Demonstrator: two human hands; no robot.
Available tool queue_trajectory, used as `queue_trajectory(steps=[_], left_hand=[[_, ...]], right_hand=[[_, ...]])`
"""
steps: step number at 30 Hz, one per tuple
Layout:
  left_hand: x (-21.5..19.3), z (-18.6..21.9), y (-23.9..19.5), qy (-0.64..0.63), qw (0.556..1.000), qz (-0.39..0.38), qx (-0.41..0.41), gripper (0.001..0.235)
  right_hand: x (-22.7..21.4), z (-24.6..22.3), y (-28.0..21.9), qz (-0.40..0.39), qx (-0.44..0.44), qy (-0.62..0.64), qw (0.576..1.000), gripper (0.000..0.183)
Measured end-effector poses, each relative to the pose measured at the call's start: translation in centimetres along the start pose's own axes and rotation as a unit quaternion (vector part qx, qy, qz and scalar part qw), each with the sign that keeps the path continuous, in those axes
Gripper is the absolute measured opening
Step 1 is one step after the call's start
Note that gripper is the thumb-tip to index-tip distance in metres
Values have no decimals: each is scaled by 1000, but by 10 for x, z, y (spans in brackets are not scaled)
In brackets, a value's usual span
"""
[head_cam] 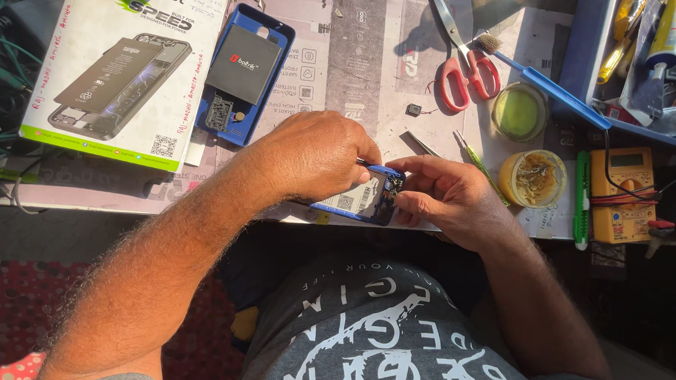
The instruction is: The person uses a soldering iron and tweezers to work on a small electronic component, then applies a blue adhesive strip to secure it. The person places the component into a phone chassis and adjusts it with tweezers.
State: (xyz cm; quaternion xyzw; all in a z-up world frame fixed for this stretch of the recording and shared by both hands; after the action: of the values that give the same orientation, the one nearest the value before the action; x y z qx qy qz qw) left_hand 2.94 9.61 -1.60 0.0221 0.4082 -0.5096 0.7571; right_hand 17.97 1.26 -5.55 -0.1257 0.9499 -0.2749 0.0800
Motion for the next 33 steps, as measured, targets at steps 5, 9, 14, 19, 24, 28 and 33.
queue_trajectory(steps=[5,9,14,19,24,28,33], left_hand=[[3,20,28,146,987,-14,58,24],[4,28,44,216,972,-15,93,25],[3,25,52,176,979,16,103,30],[4,19,51,168,969,70,170,26],[4,18,46,167,938,155,260,21],[-1,20,38,170,918,211,291,15],[-6,19,19,170,885,289,324,16]], right_hand=[[4,-6,-13,62,-25,-133,989,50],[7,-20,-27,134,-48,-249,958,50],[-20,-55,-50,291,-110,-400,862,34],[-12,-56,-44,253,-126,-394,875,27],[15,-55,-32,237,-223,-410,852,20],[24,-51,-27,236,-242,-388,857,17],[30,-52,-24,237,-249,-382,858,14]])
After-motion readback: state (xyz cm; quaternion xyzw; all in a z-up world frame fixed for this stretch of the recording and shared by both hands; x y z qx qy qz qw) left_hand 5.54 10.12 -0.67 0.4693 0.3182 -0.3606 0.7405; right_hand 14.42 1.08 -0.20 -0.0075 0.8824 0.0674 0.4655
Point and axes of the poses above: each hand's wrist, its own y-axis towards the middle knuckle, its own x-axis out of the palm, z = x × y, the point moved 8 cm from there along y, towards the middle knuckle, and after that the axes turned 6 degrees about x, right-handed, at the moved point
